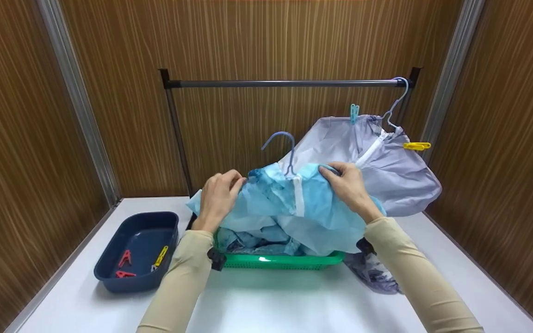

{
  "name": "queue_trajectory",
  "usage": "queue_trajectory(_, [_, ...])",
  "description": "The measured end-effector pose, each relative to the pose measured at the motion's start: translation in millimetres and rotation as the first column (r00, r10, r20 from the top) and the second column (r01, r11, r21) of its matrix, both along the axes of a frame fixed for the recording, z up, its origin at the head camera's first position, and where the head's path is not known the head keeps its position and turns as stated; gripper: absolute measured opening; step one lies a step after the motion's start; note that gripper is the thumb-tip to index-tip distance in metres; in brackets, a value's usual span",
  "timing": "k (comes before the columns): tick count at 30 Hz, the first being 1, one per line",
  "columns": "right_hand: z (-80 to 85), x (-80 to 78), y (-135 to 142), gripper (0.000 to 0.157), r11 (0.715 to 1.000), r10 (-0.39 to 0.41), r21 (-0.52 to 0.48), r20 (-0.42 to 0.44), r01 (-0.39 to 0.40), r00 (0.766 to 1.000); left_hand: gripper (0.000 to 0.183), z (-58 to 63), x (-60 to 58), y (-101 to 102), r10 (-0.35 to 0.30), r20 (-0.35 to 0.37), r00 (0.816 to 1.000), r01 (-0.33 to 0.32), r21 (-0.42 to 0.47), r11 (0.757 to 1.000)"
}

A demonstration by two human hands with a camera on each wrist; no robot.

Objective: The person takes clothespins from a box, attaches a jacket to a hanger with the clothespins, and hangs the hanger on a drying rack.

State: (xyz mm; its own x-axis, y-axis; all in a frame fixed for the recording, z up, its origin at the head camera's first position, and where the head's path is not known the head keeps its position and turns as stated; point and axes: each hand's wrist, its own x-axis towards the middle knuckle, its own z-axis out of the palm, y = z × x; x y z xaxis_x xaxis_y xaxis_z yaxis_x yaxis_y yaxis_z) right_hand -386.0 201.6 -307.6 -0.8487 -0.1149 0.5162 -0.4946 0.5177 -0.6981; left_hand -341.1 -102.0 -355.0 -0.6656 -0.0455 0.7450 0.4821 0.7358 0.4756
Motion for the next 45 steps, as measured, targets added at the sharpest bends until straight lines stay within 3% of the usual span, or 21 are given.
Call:
queue_trajectory(6, [6.9, -8.3, 19.8, 0.031, 0.999, -0.014, -0.051, 0.118, 0.02, 0.993, 0.025, -11.3, 0.9, -26.3, -0.172, -0.038, 0.984, 0.172, 0.004, 0.985])
queue_trajectory(11, [12.0, -8.5, 26.9, 0.034, 0.998, 0.027, -0.058, 0.16, -0.018, 0.987, 0.022, -10.1, 2.3, -40.6, -0.307, 0.052, 0.95, 0.298, 0.138, 0.945])
queue_trajectory(15, [15.6, -6.1, 27.2, 0.036, 0.995, 0.088, -0.052, 0.174, -0.08, 0.981, 0.028, -2.0, -0.8, -48.4, -0.336, 0.128, 0.933, 0.285, 0.306, 0.909])
queue_trajectory(19, [18.5, -4.7, 26.7, 0.033, 0.986, 0.158, -0.068, 0.149, -0.15, 0.976, 0.038, 1.7, -6.2, -56.8, -0.36, 0.164, 0.919, 0.242, 0.487, 0.84])
queue_trajectory(21, [19.0, -4.4, 26.9, 0.031, 0.98, 0.195, -0.069, 0.137, -0.188, 0.971, 0.038, 0.2, -9.3, -61.2, -0.369, 0.172, 0.913, 0.231, 0.529, 0.816])
queue_trajectory(22, [19.2, -4.4, 26.9, 0.031, 0.976, 0.215, -0.065, 0.136, -0.208, 0.967, 0.037, -1.2, -10.8, -63.1, -0.369, 0.177, 0.912, 0.227, 0.531, 0.816])
queue_trajectory(24, [19.2, -4.9, 27.1, 0.029, 0.97, 0.243, -0.057, 0.14, -0.237, 0.96, 0.033, -3.7, -13.3, -65.6, -0.359, 0.165, 0.919, 0.228, 0.519, 0.823])
queue_trajectory(26, [19.3, -5.4, 27.1, 0.026, 0.967, 0.253, -0.057, 0.139, -0.247, 0.957, 0.027, -6.0, -15.5, -66.7, -0.311, 0.127, 0.942, 0.209, 0.501, 0.84])
queue_trajectory(31, [20.3, -5.8, 25.4, 0.023, 0.976, 0.213, -0.08, 0.123, -0.204, 0.969, 0.017, -8.2, -16.0, -59.7, -0.119, -0.013, 0.993, 0.115, 0.388, 0.915])
queue_trajectory(33, [20.2, -5.5, 24.0, 0.025, 0.98, 0.191, -0.083, 0.129, -0.181, 0.973, 0.016, -8.4, -13.8, -53.8, -0.064, -0.102, 0.993, 0.093, 0.313, 0.945])
queue_trajectory(36, [19.8, -4.9, 22.4, 0.027, 0.987, 0.152, -0.083, 0.147, -0.141, 0.977, 0.018, -8.0, -9.6, -42.9, -0.035, -0.233, 0.972, 0.065, 0.122, 0.99])
queue_trajectory(38, [19.7, -4.4, 21.3, 0.029, 0.99, 0.131, -0.08, 0.15, -0.12, 0.98, 0.021, -8.3, -5.8, -35.6, -0.042, -0.29, 0.956, 0.032, -0.037, 0.999])
queue_trajectory(40, [19.5, -3.8, 19.7, 0.03, 0.991, 0.114, -0.079, 0.143, -0.103, 0.983, 0.023, -10.0, -3.3, -29.8, -0.043, -0.31, 0.95, -0.006, -0.156, 0.988])
queue_trajectory(42, [19.0, -3.1, 17.5, 0.031, 0.993, 0.1, -0.075, 0.136, -0.091, 0.986, 0.022, -13.4, -1.6, -26.0, -0.054, -0.291, 0.955, -0.002, -0.188, 0.982])
queue_trajectory(45, [17.7, -2.2, 12.8, 0.029, 0.998, 0.048, -0.041, 0.089, -0.045, 0.995, 0.015, -18.2, -1.1, -23.3, -0.082, -0.229, 0.97, 0.053, -0.131, 0.99])
